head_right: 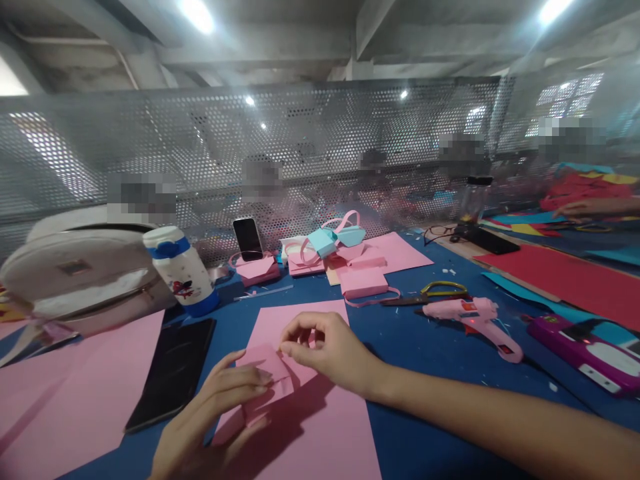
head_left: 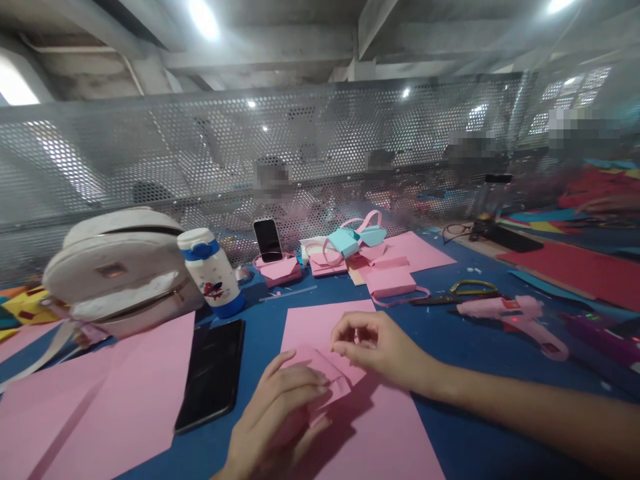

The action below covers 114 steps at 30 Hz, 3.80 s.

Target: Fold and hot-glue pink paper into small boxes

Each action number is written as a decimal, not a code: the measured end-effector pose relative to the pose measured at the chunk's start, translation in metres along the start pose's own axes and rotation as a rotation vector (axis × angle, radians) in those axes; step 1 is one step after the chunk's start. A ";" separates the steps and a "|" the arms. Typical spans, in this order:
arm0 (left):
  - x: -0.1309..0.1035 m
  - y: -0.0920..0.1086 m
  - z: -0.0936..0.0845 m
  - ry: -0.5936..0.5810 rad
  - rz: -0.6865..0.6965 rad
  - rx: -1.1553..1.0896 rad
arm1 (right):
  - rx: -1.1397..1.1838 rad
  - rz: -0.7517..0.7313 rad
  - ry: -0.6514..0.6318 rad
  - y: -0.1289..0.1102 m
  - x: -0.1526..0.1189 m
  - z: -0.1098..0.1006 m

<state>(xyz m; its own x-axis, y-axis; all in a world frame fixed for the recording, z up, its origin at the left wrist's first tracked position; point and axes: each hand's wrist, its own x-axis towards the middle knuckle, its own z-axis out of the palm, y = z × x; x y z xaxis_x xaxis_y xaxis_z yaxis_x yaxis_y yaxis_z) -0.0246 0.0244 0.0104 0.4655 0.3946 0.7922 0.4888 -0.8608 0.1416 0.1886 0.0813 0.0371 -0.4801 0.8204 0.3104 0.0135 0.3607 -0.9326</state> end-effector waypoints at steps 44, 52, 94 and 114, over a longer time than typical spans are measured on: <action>-0.003 -0.003 -0.007 -0.062 -0.134 -0.217 | 0.093 -0.136 -0.320 0.001 0.005 -0.009; -0.002 0.001 -0.006 -0.034 -0.170 -0.207 | 0.095 -0.087 -0.203 0.003 0.007 -0.010; -0.003 -0.006 -0.004 -0.073 -0.186 -0.223 | -0.702 -0.392 -0.287 0.003 -0.006 0.003; -0.002 -0.006 -0.009 -0.083 -0.130 -0.206 | -0.195 -0.259 -0.342 -0.002 -0.003 -0.006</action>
<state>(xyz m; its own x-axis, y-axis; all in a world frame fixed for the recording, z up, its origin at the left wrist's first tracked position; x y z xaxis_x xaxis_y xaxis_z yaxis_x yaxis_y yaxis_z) -0.0351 0.0254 0.0134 0.4718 0.5240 0.7091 0.3921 -0.8450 0.3636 0.1948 0.0809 0.0390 -0.7506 0.5105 0.4195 0.0035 0.6379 -0.7701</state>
